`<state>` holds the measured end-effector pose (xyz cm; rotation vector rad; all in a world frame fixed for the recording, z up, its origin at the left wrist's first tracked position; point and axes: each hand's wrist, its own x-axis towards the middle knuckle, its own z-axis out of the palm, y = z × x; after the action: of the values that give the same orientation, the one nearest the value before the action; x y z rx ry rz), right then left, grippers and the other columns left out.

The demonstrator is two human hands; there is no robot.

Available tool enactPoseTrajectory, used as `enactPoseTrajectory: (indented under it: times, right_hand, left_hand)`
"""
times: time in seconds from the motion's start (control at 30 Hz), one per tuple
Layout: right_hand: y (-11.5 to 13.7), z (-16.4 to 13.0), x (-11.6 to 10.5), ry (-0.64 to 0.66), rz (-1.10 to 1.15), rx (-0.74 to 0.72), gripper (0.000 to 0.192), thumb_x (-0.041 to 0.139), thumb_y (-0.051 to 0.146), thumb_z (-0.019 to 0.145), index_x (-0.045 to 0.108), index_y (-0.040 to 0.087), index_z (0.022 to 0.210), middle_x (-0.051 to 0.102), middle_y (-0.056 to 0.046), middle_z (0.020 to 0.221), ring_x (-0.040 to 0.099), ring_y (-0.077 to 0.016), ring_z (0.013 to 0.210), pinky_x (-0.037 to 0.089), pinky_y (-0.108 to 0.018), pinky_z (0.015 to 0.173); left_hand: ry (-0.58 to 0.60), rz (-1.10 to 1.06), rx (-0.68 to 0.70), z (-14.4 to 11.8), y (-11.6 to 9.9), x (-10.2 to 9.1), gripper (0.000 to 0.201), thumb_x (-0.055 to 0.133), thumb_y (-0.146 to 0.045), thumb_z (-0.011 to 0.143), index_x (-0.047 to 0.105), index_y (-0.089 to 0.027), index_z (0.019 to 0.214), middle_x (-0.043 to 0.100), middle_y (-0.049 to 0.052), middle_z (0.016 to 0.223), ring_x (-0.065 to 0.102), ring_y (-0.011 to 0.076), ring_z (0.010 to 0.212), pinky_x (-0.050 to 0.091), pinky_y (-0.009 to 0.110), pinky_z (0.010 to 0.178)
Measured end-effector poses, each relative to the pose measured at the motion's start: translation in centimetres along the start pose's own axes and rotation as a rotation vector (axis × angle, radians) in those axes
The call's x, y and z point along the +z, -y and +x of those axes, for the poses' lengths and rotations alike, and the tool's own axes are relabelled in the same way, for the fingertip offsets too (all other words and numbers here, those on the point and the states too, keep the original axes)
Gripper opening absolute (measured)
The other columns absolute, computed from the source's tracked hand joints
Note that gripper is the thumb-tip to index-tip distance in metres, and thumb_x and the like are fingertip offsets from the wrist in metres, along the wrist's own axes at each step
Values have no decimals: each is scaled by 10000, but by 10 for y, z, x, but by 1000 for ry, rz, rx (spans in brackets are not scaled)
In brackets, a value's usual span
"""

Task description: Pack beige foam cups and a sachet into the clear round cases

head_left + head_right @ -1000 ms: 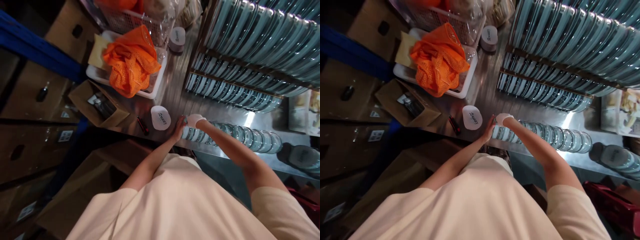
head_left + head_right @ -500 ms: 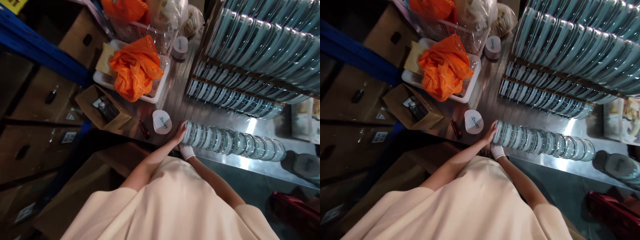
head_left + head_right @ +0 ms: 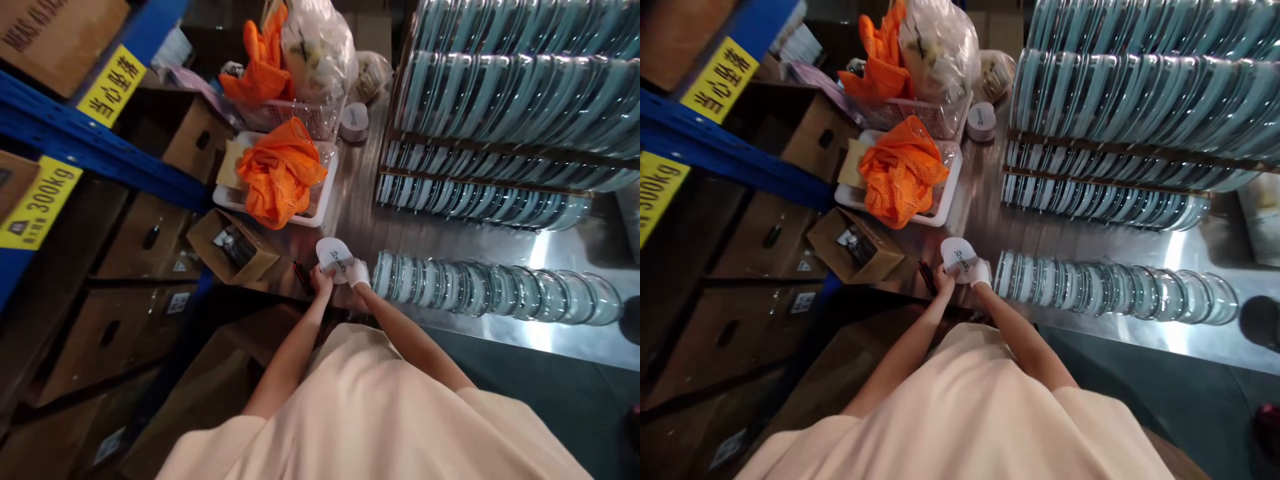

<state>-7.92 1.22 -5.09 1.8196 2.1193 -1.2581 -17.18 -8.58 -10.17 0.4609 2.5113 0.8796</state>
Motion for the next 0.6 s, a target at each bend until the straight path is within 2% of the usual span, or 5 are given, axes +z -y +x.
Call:
enactPoseTrajectory:
  times: [0.17,0.43,0.5,0.6]
  right_hand:
    - [-20,-19,6,10,43,-27,368,550,136,911,676,86,1253,727,-191,1270,696,-242,1168,514,-258,981]
    - [-18,-36,8,43,75,18,430,590,243,908,621,71,1301,711,-218,1255,705,-283,1143,537,-322,967]
    - [-19,-42,7,33,90,4,402,582,274,931,638,74,1275,709,-214,1253,688,-280,1168,523,-322,992]
    - [-21,-50,6,-23,136,-42,448,572,359,968,622,92,1325,670,-202,1333,648,-270,1226,495,-334,1047]
  left_hand:
    - [-29,-48,0,-7,4,1,482,819,-219,739,681,-143,1195,690,166,1172,618,338,1244,464,467,1100]
    - [-127,-246,165,-19,5,-11,423,825,-219,729,668,-204,1122,649,138,1194,583,335,1280,414,519,1173]
    - [-80,-312,170,-27,6,-16,422,808,-266,762,621,-203,1135,655,145,1205,607,322,1249,461,501,1135]
    - [56,-493,174,-39,12,-26,403,734,-361,855,532,-221,1174,684,139,1200,678,279,1133,559,440,1010]
